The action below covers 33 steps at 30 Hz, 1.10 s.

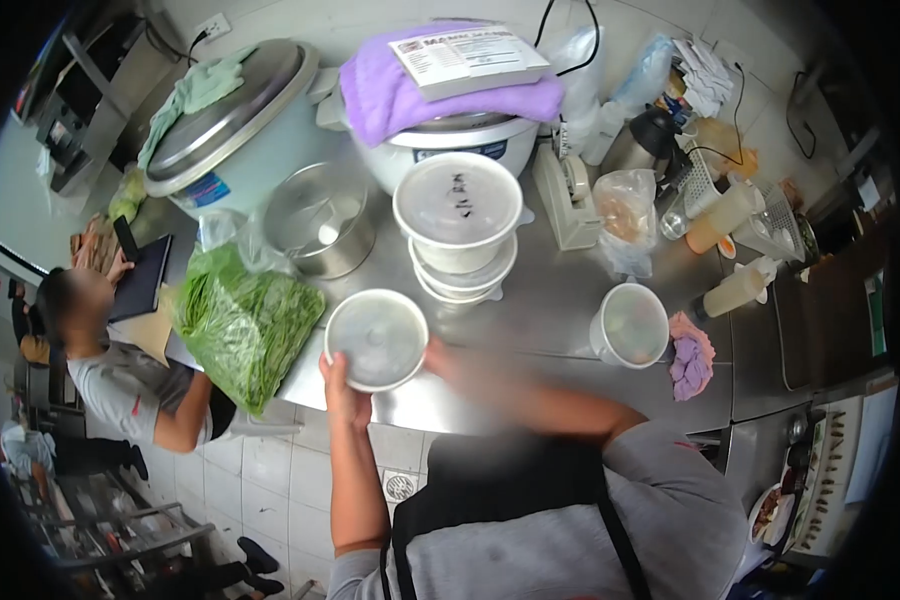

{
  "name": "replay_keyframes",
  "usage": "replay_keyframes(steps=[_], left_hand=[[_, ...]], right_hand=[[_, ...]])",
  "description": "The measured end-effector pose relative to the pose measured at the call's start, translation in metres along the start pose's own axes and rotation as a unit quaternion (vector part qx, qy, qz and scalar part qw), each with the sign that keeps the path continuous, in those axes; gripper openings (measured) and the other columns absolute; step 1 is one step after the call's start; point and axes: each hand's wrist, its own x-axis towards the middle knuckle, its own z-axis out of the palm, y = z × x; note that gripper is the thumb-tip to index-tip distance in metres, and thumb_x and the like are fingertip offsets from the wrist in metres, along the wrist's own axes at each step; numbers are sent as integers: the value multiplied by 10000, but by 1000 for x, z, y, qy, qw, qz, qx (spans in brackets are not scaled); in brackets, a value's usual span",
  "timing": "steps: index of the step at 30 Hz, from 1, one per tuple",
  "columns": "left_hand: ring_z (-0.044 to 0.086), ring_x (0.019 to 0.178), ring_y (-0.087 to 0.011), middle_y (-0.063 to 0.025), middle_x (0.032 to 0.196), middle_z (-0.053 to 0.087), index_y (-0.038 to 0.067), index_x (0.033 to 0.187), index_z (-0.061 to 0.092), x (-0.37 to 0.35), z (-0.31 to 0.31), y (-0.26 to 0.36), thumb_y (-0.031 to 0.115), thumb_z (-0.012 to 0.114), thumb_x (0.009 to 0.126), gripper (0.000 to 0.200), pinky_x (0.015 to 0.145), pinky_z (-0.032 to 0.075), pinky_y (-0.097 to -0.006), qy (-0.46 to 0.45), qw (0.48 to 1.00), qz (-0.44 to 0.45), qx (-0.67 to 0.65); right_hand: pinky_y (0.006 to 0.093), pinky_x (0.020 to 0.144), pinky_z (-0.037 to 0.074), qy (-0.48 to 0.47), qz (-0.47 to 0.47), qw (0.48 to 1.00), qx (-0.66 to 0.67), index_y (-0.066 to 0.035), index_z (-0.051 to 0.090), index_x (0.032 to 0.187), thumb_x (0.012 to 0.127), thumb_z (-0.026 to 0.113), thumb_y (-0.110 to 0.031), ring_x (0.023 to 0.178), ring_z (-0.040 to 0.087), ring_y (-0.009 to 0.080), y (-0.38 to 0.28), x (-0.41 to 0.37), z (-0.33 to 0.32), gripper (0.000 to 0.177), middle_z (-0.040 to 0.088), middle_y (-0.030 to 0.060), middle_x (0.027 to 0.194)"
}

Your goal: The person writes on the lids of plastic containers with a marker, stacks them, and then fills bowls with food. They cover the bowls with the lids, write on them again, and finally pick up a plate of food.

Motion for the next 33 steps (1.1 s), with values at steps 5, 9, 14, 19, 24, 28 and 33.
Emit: replay_keyframes(steps=[5,9,14,19,24,28,33], left_hand=[[397,1090,-282,-139,1227,334,88,1252,177,-3,11,-7,312,423,853,520,875,342,-445,122,990,-30,70],[363,1111,-258,-160,1236,320,70,1250,174,-5,19,-28,332,411,858,529,927,280,-406,189,975,-33,116],[346,1124,-250,-158,1237,329,63,1270,141,-12,16,-63,330,425,849,573,966,220,-356,243,960,-10,137],[325,1112,-258,-157,1231,321,52,1290,137,-29,20,-51,419,494,797,711,925,253,-387,260,952,-49,151],[370,1041,-246,-151,1159,371,17,1210,291,-45,21,-11,187,532,758,540,854,320,-373,299,841,316,323],[442,996,-268,-152,1097,439,4,1130,390,-85,85,30,117,550,699,473,843,347,-347,-142,845,269,439],[514,764,-311,-183,849,514,25,1026,452,-89,79,17,246,458,831,295,704,403,-364,-326,782,10,532]], right_hand=[[239,533,467,-112,76,966,-220,-21,561,967,813,504,-191,678,583,126,-162,-64,-122,237,604,91,846],[301,653,443,440,-59,823,-355,-11,576,926,760,533,-232,748,573,175,-176,-8,-311,280,608,94,831],[319,693,429,471,86,712,-514,6,593,894,681,610,-334,740,563,223,-141,40,-399,401,608,128,812],[413,664,421,441,-35,641,-627,-20,545,814,780,488,-293,760,546,353,-129,48,-459,282,575,194,819],[259,537,381,461,-311,802,-218,-29,469,843,826,471,-203,537,428,136,-248,-39,-314,175,451,46,628],[245,476,371,70,-385,906,-158,-11,423,849,783,486,-148,538,429,122,-176,-84,-81,165,460,67,693],[199,516,340,112,-219,959,-144,-13,433,879,768,493,-81,562,383,54,-93,-69,24,143,444,24,664]])
